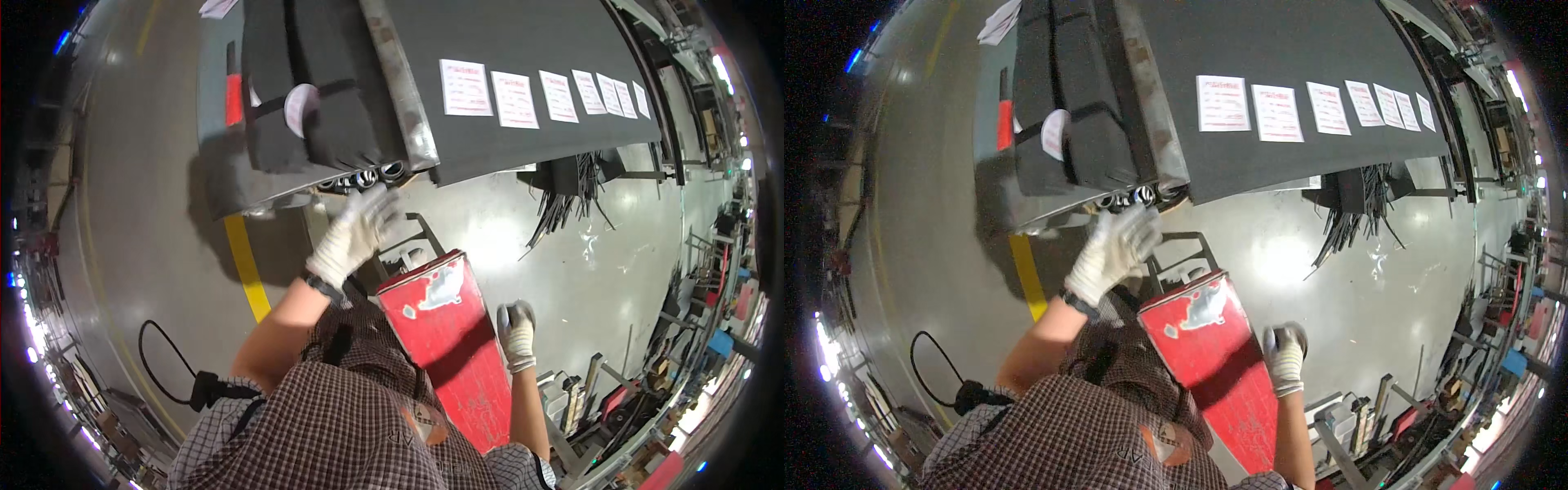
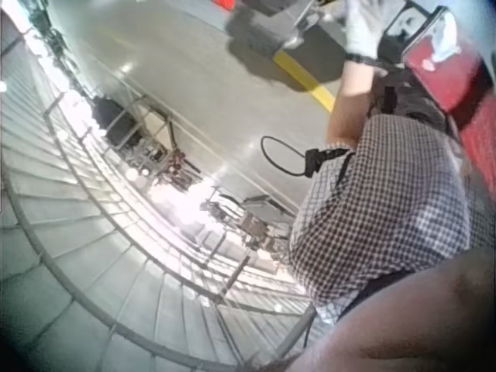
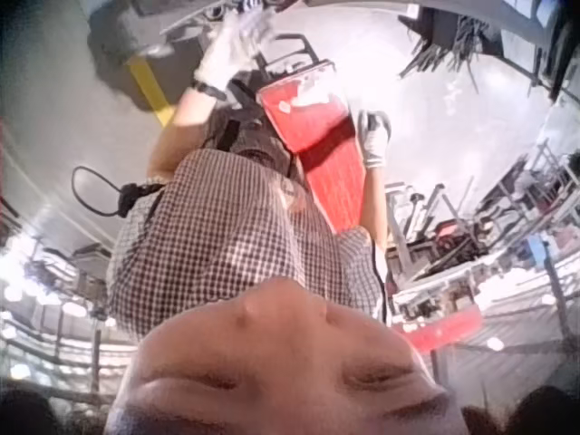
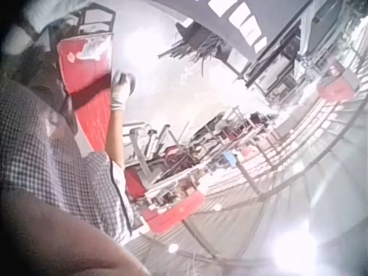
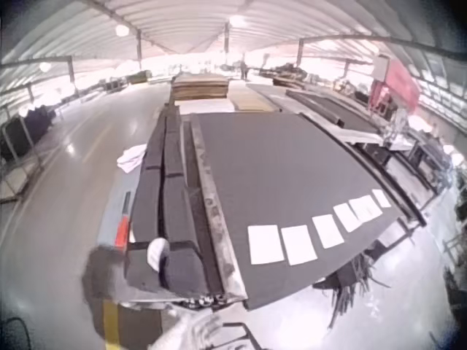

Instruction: Applying adhesive strips and black tape to large industrial foam mats at a workstation.

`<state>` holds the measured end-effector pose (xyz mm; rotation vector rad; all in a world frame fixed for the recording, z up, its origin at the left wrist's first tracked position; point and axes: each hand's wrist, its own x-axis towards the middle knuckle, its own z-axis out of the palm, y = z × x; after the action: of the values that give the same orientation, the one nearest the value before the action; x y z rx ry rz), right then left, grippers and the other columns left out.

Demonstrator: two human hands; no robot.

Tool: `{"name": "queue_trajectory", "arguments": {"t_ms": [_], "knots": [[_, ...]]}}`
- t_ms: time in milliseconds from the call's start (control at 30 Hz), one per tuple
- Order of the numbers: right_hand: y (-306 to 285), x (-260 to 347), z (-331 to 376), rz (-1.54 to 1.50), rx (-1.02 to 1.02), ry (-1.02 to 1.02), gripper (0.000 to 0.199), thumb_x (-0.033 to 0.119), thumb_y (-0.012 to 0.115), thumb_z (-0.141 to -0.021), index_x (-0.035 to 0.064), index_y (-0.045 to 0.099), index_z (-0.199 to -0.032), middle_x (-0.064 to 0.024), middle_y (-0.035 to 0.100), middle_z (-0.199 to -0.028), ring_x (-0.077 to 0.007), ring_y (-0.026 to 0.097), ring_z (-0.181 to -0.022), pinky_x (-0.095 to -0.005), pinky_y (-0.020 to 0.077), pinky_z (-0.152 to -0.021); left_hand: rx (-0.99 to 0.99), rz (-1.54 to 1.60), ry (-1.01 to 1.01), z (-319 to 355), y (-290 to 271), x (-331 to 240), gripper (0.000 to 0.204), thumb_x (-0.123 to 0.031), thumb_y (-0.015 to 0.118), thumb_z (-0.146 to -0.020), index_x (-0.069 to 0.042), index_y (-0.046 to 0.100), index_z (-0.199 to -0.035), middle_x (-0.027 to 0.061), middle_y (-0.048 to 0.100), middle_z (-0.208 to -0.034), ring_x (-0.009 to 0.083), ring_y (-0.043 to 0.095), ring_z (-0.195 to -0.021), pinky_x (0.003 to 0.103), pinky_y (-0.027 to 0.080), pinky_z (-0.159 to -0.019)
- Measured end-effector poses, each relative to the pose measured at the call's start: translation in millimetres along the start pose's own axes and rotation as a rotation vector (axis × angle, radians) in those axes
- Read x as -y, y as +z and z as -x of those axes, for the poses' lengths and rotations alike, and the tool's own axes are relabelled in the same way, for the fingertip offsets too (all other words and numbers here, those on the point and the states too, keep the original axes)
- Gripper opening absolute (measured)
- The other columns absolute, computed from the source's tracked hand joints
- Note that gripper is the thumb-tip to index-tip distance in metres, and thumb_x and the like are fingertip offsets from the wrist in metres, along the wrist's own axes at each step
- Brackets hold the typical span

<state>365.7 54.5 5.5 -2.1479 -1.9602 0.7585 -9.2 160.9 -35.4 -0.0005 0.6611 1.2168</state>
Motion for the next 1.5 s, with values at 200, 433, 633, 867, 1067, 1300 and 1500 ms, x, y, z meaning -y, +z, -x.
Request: {"name": "queue_trajectory", "arguments": {"t_ms": [200, 433, 633, 867, 1067, 1300, 1500], "knots": [[35.5, -147.3, 35.4, 0.107, 0.506, 0.268, 0.045, 0.038, 0.051, -0.104, 0.0053, 0.075, -0.085, -0.0285, 0.069, -0.088, -0.0493, 0.066, -0.088, -0.0561, 0.0531, -0.077, -0.101, -0.346, 0.027, -55.1, 78.7, 53.3, 0.09, -0.043, 0.082, -0.087, -0.008, 0.035, -0.156, 0.0137, 0.034, -0.161, 0.0343, 0.031, -0.149, 0.05, 0.031, -0.121], [6.0, -164.6, 12.3, 0.17, 0.488, 0.232, 0.042, 0.035, 0.052, -0.102, 0.0032, 0.075, -0.087, -0.0273, 0.07, -0.084, -0.0462, 0.069, -0.082, -0.0552, 0.0547, -0.076, -0.418, 0.026, 0.135, -110.1, 94.5, 58.2, 0.054, -0.019, 0.086, -0.084, -0.013, 0.058, -0.13, 0.0053, 0.061, -0.132, 0.0253, 0.056, -0.124, 0.044, 0.053, -0.105], [-6.8, -185.4, -9.9, 0.065, 0.529, 0.211, 0.044, 0.043, 0.052, -0.103, 0.0074, 0.075, -0.092, -0.0244, 0.071, -0.081, -0.0459, 0.069, -0.083, -0.0536, 0.0552, -0.079, -0.425, -0.042, 0.143, -100.3, 93.8, 60.6, 0.053, -0.022, 0.083, -0.088, -0.013, 0.057, -0.133, 0.007, 0.061, -0.132, 0.0254, 0.056, -0.126, 0.04, 0.053, -0.105], [-36.3, -132.1, -92.0, -0.112, 0.546, 0.105, 0.043, 0.044, 0.054, -0.101, 0.0051, 0.073, -0.101, -0.025, 0.071, -0.095, -0.0443, 0.069, -0.092, -0.0511, 0.0546, -0.082, -0.312, -0.202, 0.042, -41.2, 109.7, 95.3, 0.057, -0.026, 0.077, -0.094, -0.014, 0.052, -0.144, 0.0035, 0.056, -0.142, 0.0239, 0.052, -0.133, 0.048, 0.042, -0.115], [-54.8, 39.9, -217.5, -0.314, 0.379, -0.203, 0.065, 0.054, 0.056, -0.099, -0.0062, 0.062, -0.124, -0.0337, 0.066, -0.118, -0.0477, 0.064, -0.111, -0.0514, 0.0518, -0.092, -0.148, -0.39, 0.061, -45.1, 110.5, 64.7, 0.068, -0.036, 0.074, -0.096, -0.007, 0.045, -0.151, 0.0066, 0.057, -0.142, 0.0223, 0.053, -0.133, 0.042, 0.044, -0.112], [-66.8, 72.5, -183.3, 0.222, 0.574, -0.412, 0.057, 0.049, 0.052, -0.102, -0.0056, 0.061, -0.116, -0.0293, 0.066, -0.103, -0.0442, 0.068, -0.093, -0.0524, 0.0546, -0.084, -0.222, -0.632, -0.033, -22.9, 114.5, 78.9, 0.068, -0.031, 0.08, -0.092, -0.004, 0.05, -0.146, 0.0058, 0.061, -0.137, 0.0197, 0.055, -0.126, 0.037, 0.043, -0.109], [-116.2, 64.8, -166.0, 0.266, 0.431, -0.373, 0.05, 0.041, 0.056, -0.1, -0.0021, 0.06, -0.126, -0.0254, 0.067, -0.104, -0.0369, 0.07, -0.087, -0.0514, 0.0549, -0.078, -0.21, -0.551, 0.093, 10.2, 102.6, 96.7, 0.068, -0.009, 0.081, -0.088, -0.011, 0.043, -0.145, 0.0101, 0.051, -0.144, 0.0172, 0.047, -0.132, 0.04, 0.041, -0.112]]}}
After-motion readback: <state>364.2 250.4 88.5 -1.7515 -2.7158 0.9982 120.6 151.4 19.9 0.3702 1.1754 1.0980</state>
